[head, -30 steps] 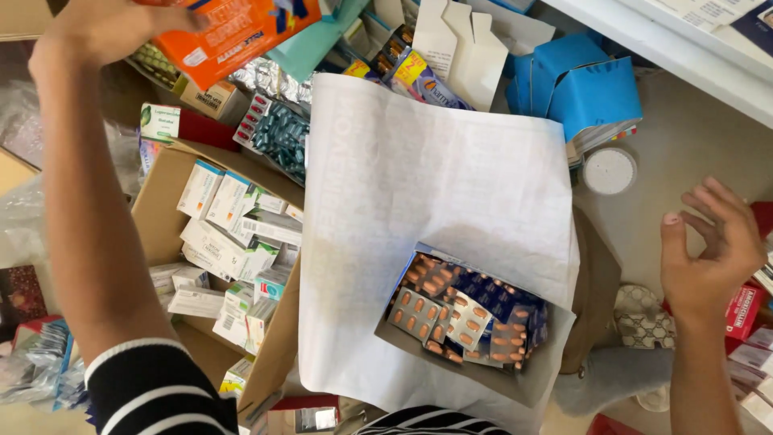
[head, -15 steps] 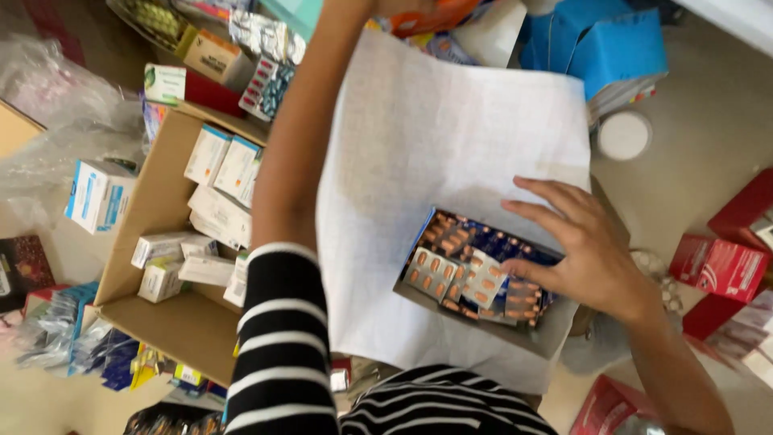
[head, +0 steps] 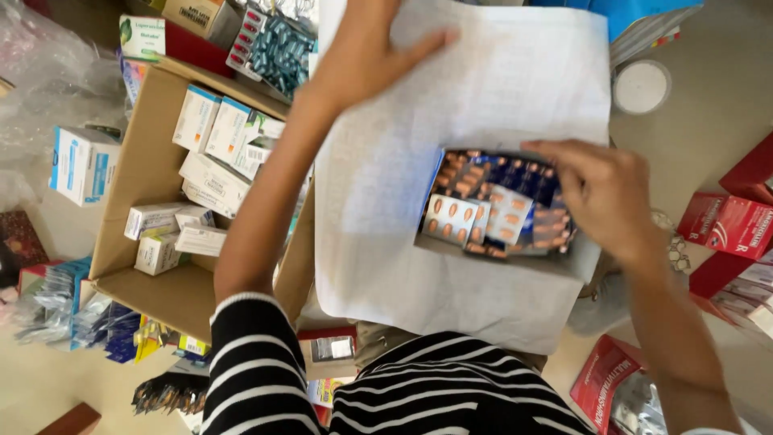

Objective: Organizing and sorting various medicine boxes and blister packs into storage containers.

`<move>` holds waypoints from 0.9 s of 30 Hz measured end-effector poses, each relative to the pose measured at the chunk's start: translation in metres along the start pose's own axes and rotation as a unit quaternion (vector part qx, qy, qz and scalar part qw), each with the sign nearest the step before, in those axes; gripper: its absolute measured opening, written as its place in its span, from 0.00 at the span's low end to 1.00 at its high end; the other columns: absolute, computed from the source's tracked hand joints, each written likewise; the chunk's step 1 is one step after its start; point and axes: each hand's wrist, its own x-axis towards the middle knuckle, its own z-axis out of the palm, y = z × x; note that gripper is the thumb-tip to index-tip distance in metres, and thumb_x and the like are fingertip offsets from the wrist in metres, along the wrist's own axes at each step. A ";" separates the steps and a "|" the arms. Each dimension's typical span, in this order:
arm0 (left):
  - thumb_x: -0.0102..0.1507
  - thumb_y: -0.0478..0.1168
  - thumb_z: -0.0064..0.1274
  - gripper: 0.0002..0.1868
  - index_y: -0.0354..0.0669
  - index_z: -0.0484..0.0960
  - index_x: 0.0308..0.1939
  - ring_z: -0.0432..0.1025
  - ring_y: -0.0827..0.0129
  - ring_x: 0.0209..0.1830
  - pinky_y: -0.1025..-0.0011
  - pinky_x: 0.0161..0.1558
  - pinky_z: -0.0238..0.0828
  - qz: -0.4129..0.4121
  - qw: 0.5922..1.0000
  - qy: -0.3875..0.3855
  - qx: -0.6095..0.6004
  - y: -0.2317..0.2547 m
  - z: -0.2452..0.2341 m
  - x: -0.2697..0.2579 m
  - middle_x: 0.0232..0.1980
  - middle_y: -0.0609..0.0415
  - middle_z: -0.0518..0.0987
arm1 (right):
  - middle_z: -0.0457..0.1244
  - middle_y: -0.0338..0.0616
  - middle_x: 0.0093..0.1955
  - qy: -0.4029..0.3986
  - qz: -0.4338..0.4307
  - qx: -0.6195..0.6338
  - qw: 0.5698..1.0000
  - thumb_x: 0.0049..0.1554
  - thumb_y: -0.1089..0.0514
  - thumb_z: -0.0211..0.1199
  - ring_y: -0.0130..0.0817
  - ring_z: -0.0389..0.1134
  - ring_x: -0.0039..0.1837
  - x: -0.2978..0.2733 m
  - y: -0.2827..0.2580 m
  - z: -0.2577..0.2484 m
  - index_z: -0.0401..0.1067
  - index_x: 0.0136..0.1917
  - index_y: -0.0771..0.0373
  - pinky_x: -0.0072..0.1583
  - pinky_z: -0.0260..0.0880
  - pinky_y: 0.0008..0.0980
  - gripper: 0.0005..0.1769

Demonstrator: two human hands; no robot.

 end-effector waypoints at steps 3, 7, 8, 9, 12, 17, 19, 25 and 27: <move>0.68 0.48 0.66 0.31 0.41 0.73 0.70 0.73 0.52 0.69 0.60 0.70 0.71 -0.055 0.990 -0.019 -0.130 0.057 0.000 -0.062 0.69 0.44 0.76 | 0.73 0.43 0.50 0.018 -0.055 -0.045 0.997 0.65 0.72 0.59 0.30 0.71 0.40 0.021 -0.012 -0.012 0.81 0.61 0.53 0.42 0.71 0.34 0.18; 0.66 0.41 0.62 0.39 0.39 0.62 0.78 0.61 0.52 0.80 0.58 0.76 0.59 -0.209 0.937 0.001 -0.279 0.101 0.053 -0.127 0.79 0.43 0.65 | 0.71 0.42 0.54 0.041 -0.142 -0.135 0.980 0.60 0.64 0.67 0.39 0.69 0.55 0.029 -0.030 -0.010 0.81 0.57 0.57 0.56 0.66 0.41 0.12; 0.68 0.39 0.59 0.37 0.40 0.62 0.79 0.60 0.53 0.82 0.58 0.80 0.57 -0.222 0.931 0.031 -0.289 0.106 0.070 -0.144 0.81 0.43 0.65 | 0.70 0.41 0.58 0.020 -0.150 -0.126 0.980 0.58 0.59 0.69 0.39 0.67 0.60 0.026 -0.024 0.002 0.80 0.57 0.57 0.60 0.64 0.41 0.12; 0.68 0.39 0.59 0.37 0.40 0.62 0.79 0.60 0.53 0.82 0.58 0.80 0.57 -0.231 0.930 0.041 -0.282 0.111 0.071 -0.150 0.81 0.43 0.65 | 0.70 0.41 0.58 0.013 -0.162 -0.120 0.979 0.58 0.59 0.69 0.39 0.67 0.60 0.031 -0.037 0.007 0.80 0.57 0.57 0.60 0.64 0.41 0.12; 0.74 0.38 0.48 0.29 0.42 0.61 0.79 0.59 0.57 0.84 0.62 0.83 0.54 -0.211 0.912 0.131 -0.328 0.120 0.070 -0.159 0.82 0.44 0.63 | 0.66 0.40 0.65 -0.065 -0.170 -0.109 0.977 0.56 0.46 0.72 0.39 0.61 0.68 0.036 -0.069 0.015 0.79 0.61 0.54 0.69 0.56 0.46 0.22; 0.68 0.46 0.57 0.35 0.34 0.64 0.74 0.57 0.42 0.78 0.50 0.79 0.52 -0.253 0.920 0.268 0.130 0.083 0.023 -0.168 0.76 0.35 0.65 | 0.61 0.36 0.73 -0.078 -0.235 -0.322 0.914 0.44 0.25 0.66 0.54 0.49 0.76 0.025 -0.075 0.032 0.77 0.64 0.47 0.73 0.41 0.59 0.40; 0.65 0.50 0.61 0.35 0.31 0.70 0.69 0.64 0.43 0.68 0.52 0.70 0.60 -0.315 0.911 0.234 0.128 0.062 0.026 -0.182 0.67 0.34 0.72 | 0.60 0.35 0.75 -0.098 -0.224 -0.352 0.904 0.48 0.25 0.67 0.51 0.49 0.77 0.014 -0.070 0.032 0.76 0.67 0.46 0.74 0.42 0.54 0.40; 0.69 0.49 0.54 0.18 0.39 0.86 0.52 0.80 0.56 0.38 0.59 0.45 0.76 -0.431 0.872 0.233 0.015 0.051 0.029 -0.186 0.41 0.41 0.86 | 0.60 0.32 0.73 -0.118 -0.199 -0.419 0.878 0.51 0.25 0.67 0.44 0.52 0.74 -0.001 -0.068 0.022 0.76 0.67 0.44 0.72 0.47 0.46 0.37; 0.68 0.49 0.53 0.18 0.39 0.86 0.51 0.81 0.59 0.30 0.62 0.37 0.77 -0.441 0.870 0.219 -0.028 0.055 0.030 -0.184 0.36 0.42 0.86 | 0.60 0.32 0.71 -0.118 -0.189 -0.438 0.871 0.48 0.25 0.67 0.42 0.53 0.72 -0.002 -0.077 0.016 0.76 0.65 0.44 0.71 0.48 0.45 0.38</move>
